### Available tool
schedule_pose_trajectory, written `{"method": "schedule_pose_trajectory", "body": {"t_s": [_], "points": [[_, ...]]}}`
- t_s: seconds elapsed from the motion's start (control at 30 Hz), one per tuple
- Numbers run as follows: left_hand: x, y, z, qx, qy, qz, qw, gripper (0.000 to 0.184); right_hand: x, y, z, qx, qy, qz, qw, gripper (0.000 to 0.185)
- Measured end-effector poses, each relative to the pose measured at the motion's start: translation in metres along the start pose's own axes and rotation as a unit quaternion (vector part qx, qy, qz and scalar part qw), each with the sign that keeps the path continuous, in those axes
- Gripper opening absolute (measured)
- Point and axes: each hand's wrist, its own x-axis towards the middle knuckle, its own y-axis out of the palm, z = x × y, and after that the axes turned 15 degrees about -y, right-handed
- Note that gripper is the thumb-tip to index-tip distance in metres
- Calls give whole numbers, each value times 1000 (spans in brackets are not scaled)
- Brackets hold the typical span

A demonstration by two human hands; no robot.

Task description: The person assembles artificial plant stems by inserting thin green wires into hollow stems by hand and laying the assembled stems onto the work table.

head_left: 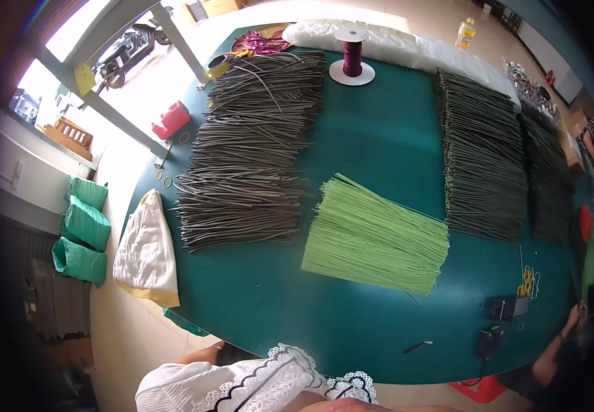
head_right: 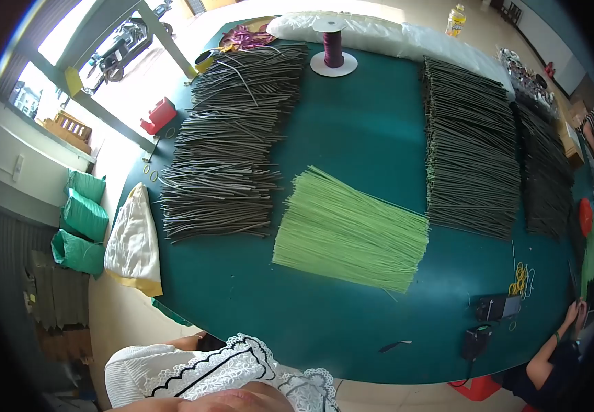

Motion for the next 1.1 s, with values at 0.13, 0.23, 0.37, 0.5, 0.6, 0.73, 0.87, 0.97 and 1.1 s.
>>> {"method": "schedule_pose_trajectory", "body": {"t_s": [0.13, 0.23, 0.37, 0.5, 0.6, 0.73, 0.87, 0.97, 1.1], "points": [[17, -13, 59, 22, 55, 25, 998, 37, -33, -17, -80, 28, -25, -13, 999, 40], [30, -19, 95, 43, 114, 77, 990, 37, -77, -32, -144, 54, -42, -21, 997, 41], [38, -15, 116, 42, 195, 124, 972, 37, -113, -38, -185, 24, -77, 3, 997, 43], [-38, -33, 53, 198, 299, -12, 933, 36, -125, -32, -150, -235, -107, 77, 963, 43], [-140, -55, -21, 381, 367, 7, 849, 33, -150, -19, -90, -561, -73, 145, 811, 45], [-210, -55, -80, 301, 479, 49, 823, 28, -209, 15, -6, -643, -158, 193, 725, 32], [-216, -54, -130, 225, 562, -39, 795, 27, -277, 66, 71, -491, -458, 213, 710, 17], [-179, -55, -176, 200, 598, -154, 761, 27, -265, 95, 126, -478, -590, 81, 646, 20], [-120, -73, -225, 220, 607, -334, 687, 35, -199, 112, 183, -561, -644, -70, 517, 26]]}}
